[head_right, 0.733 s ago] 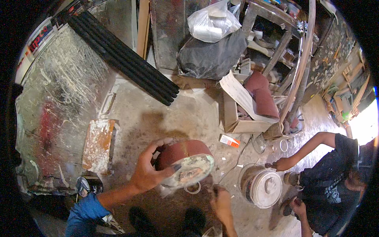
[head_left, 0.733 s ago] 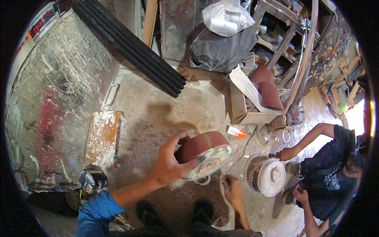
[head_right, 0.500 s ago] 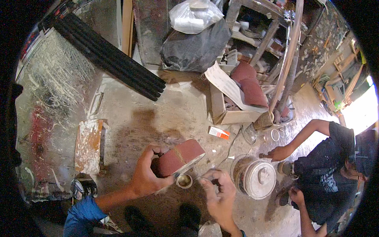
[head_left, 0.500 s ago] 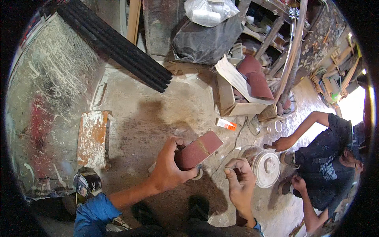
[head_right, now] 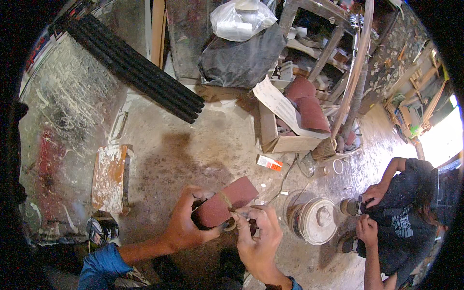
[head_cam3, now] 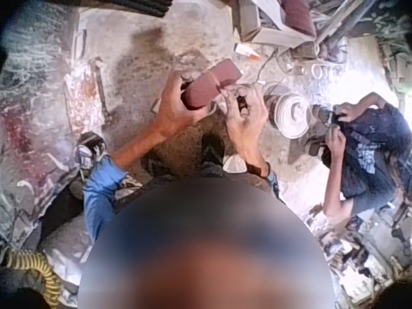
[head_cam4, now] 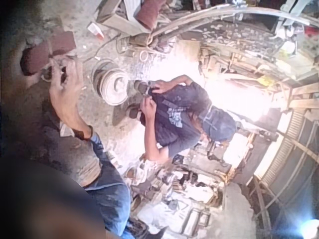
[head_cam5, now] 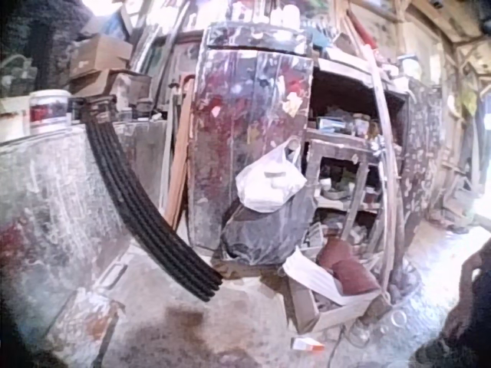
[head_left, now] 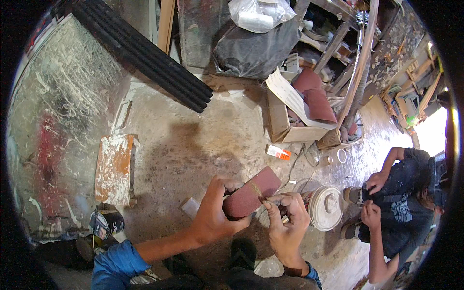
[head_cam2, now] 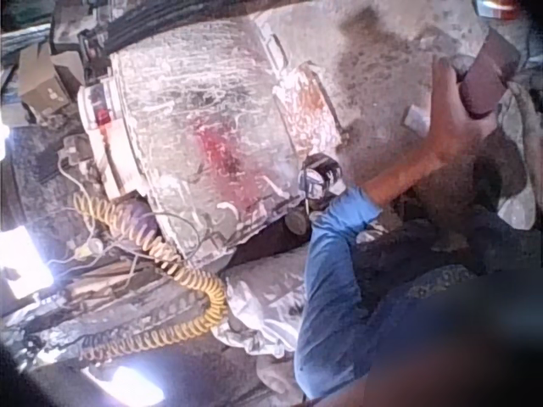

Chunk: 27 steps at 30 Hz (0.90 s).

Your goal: The person retrieves a glue tube from a drawer, then sits on the floor and applies glue to the edge of a sanding disc. They rotate the disc and continue applying glue along the seam.

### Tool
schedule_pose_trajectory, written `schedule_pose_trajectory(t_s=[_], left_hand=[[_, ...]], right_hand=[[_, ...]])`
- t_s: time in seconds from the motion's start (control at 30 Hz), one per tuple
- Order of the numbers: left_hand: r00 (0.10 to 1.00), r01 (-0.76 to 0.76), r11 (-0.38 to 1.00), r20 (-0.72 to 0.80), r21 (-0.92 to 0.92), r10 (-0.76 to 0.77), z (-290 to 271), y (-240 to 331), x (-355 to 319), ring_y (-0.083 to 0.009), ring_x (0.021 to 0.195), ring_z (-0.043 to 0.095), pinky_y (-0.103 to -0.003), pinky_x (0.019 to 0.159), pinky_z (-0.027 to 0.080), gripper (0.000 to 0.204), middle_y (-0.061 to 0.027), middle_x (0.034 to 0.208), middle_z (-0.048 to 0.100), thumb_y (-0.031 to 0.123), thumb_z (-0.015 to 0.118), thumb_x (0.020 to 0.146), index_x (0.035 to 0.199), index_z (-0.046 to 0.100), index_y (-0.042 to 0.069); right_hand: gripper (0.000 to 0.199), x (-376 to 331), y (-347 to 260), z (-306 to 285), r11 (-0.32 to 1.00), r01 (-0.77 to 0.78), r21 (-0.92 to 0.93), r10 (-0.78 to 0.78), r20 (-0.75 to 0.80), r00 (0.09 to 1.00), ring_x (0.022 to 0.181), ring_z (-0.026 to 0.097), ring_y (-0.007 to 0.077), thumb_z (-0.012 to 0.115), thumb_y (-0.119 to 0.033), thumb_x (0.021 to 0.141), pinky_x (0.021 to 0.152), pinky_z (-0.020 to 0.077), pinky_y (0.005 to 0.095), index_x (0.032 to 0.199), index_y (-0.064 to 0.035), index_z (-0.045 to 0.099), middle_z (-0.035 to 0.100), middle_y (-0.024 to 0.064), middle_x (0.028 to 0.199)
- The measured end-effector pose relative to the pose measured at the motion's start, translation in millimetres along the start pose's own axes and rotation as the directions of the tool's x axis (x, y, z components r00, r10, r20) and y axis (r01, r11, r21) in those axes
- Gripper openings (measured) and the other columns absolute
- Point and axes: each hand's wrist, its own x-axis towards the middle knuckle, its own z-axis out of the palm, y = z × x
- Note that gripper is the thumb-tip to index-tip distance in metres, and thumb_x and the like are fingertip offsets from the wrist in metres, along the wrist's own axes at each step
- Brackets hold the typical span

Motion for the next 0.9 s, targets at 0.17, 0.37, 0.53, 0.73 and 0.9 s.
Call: schedule_pose_trajectory(t_s=[0.17,0.37,0.53,0.73,0.9], left_hand=[[1.000,0.002,1.000,0.002,0.020,-0.002,2.7,3.7,2.1,-0.0259,0.102,0.055,-0.036,0.091,0.043,0.062,-0.0130,0.106,0.052,0.009,0.082,0.062,0.113,0.049,0.003],[1.000,-0.003,0.999,-0.024,-0.037,0.002,2.8,6.5,1.9,-0.0290,0.096,0.057,-0.037,0.085,0.046,0.059,-0.0154,0.102,0.052,0.008,0.080,0.063,0.114,0.050,0.002],[0.998,-0.016,1.000,-0.059,-0.024,0.015,1.4,6.8,2.3,-0.0247,0.092,0.057,-0.035,0.082,0.047,0.059,-0.0135,0.101,0.052,0.008,0.081,0.064,0.113,0.049,0.002],[0.999,0.012,1.000,-0.039,-0.028,-0.013,1.5,7.2,1.2,-0.0239,0.094,0.057,-0.034,0.084,0.046,0.059,-0.0128,0.102,0.052,0.008,0.080,0.063,0.113,0.049,0.002],[0.999,0.011,0.995,-0.038,-0.099,-0.015,0.8,6.8,1.7,-0.0230,0.095,0.056,-0.034,0.086,0.046,0.058,-0.0126,0.102,0.052,0.007,0.079,0.064,0.113,0.050,0.002]], right_hand=[[0.014,1.0,3.4,-0.4,0.993,0.110,-0.043,-0.112,-0.051,0.992,0.076,0.063,0.0260,0.075,0.000,0.078,0.064,0.0487,0.0321,0.089,-0.0026,0.067,0.064,0.0129,0.087],[0.015,-5.3,6.2,-1.1,0.996,0.066,0.059,-0.062,-0.062,0.996,0.073,0.054,0.0140,0.073,-0.002,0.084,0.065,0.0429,0.0252,0.088,-0.0003,0.059,0.063,0.0105,0.090],[0.015,-6.9,19.1,3.7,0.923,0.118,0.367,-0.021,-0.257,0.966,0.075,0.056,0.0185,0.059,0.002,0.088,0.073,0.0474,0.0306,0.089,-0.0035,0.045,0.068,0.0139,0.093],[0.011,-9.6,34.0,-15.1,0.858,0.499,0.126,-0.514,0.192,0.836,0.078,0.055,0.0213,0.057,-0.002,0.090,0.074,0.0467,0.0342,0.095,-0.0041,0.047,0.066,0.0230,0.115],[0.021,-6.5,38.6,-6.2,0.844,0.533,0.057,-0.535,0.135,0.834,0.079,0.058,0.0243,0.062,0.000,0.067,0.068,0.0522,0.0309,0.086,-0.0075,0.066,0.067,0.0090,0.123]])
